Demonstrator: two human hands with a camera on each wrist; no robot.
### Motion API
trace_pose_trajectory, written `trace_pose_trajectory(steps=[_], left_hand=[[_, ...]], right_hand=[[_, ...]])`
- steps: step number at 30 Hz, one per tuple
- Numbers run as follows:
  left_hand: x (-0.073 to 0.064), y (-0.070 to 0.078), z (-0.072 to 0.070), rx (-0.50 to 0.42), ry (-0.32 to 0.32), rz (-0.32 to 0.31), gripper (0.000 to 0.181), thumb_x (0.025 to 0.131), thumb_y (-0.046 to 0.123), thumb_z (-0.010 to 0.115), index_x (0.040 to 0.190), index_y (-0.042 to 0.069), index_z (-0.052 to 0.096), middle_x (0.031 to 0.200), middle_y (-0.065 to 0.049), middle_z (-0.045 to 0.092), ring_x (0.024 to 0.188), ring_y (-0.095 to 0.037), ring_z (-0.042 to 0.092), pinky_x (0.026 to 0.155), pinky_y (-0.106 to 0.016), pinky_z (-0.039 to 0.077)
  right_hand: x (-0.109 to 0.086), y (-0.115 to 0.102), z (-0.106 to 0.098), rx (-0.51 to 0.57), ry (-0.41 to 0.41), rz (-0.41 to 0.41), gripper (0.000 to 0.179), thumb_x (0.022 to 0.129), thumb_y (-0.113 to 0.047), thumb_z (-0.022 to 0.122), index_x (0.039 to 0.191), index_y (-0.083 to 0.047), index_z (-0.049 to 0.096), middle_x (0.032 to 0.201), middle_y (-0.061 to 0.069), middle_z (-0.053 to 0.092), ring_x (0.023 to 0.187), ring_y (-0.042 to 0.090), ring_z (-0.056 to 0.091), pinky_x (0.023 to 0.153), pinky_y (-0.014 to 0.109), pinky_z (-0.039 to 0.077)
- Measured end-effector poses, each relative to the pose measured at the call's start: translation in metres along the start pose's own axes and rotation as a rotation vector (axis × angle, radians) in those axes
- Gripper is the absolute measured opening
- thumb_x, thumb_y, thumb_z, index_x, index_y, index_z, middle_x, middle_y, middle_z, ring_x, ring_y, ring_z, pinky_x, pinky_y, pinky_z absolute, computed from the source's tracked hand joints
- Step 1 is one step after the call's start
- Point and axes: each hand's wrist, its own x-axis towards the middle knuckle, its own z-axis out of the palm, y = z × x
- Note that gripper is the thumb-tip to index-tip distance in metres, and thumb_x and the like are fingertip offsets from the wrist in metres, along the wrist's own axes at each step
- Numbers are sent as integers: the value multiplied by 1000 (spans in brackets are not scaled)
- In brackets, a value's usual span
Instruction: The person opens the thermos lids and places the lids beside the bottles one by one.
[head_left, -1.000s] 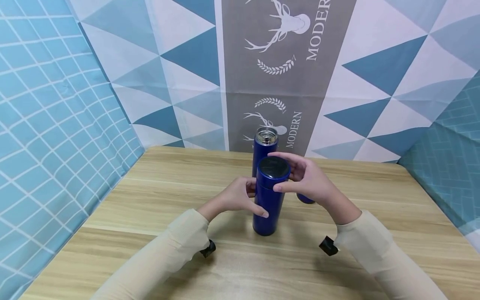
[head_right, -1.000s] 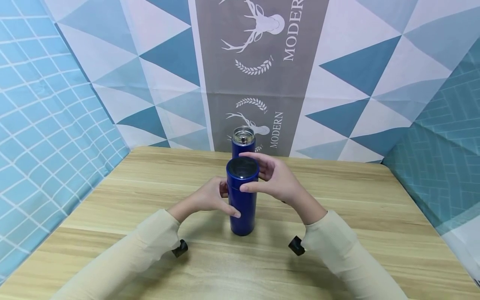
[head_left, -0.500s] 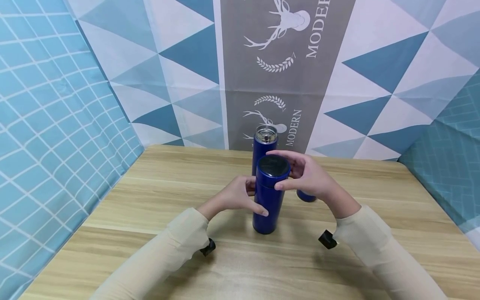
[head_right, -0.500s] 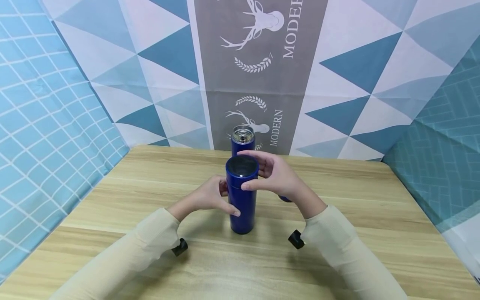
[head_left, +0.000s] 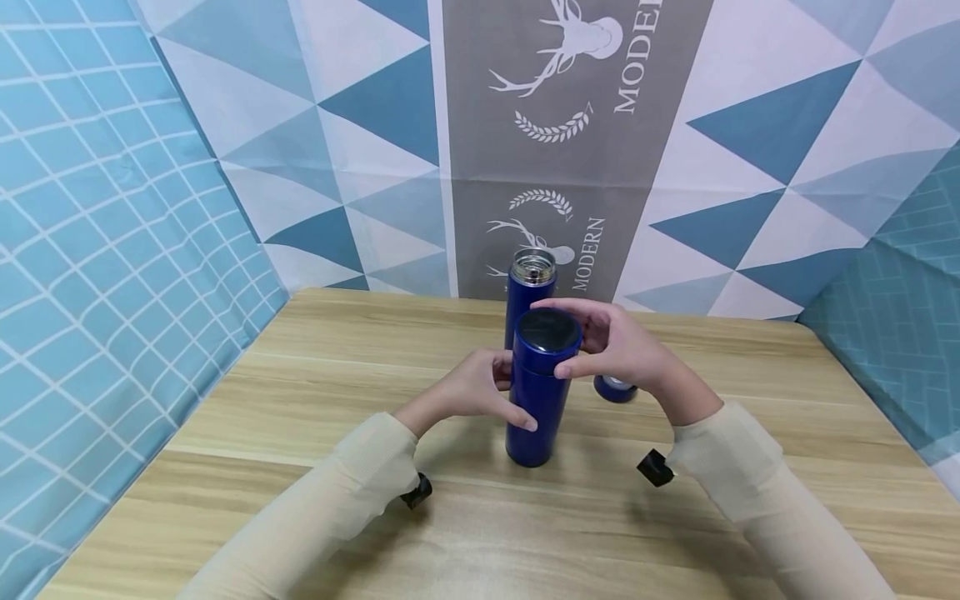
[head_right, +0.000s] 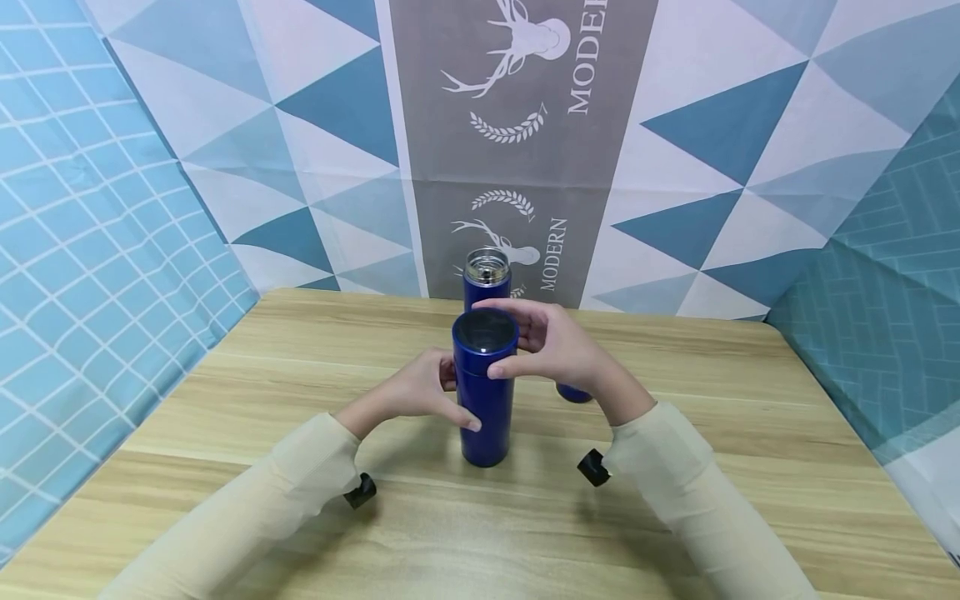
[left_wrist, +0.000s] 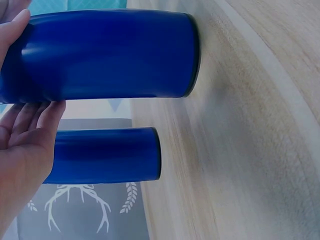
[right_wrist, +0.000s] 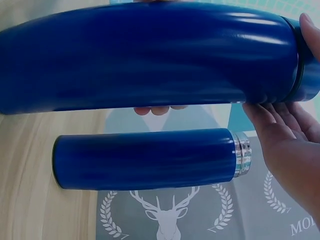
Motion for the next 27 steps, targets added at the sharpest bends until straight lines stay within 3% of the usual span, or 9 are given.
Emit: trace_pose_trajectory(steps=[5, 12, 27], left_hand=[[0, 0, 0, -1, -2, -4, 61, 65, 5, 85, 121, 0, 60, 121, -15, 67, 111, -21, 67, 99, -30, 52], [1, 0, -1, -1, -5, -23, 62, 66, 6, 85, 122, 1, 59, 123, -13, 67, 113, -22, 66, 101, -31, 51], [2, 3, 0, 19, 3, -65, 62, 66, 8, 85, 123, 2, 59, 123, -12, 67, 113, -21, 66, 102, -32, 51]], right_hand=[[1, 0, -2, -2, -21, 9, 71, 80, -6, 76, 142, -3, 42, 131, -5, 60, 118, 9, 61, 97, 24, 52], [3, 3, -5, -1, -45, -2, 69, 81, -7, 75, 142, -4, 42, 138, 26, 51, 121, 24, 60, 97, 26, 53], [7, 6, -14, 17, -109, 7, 72, 80, -10, 77, 142, -1, 41, 138, 32, 47, 121, 31, 60, 97, 30, 54]])
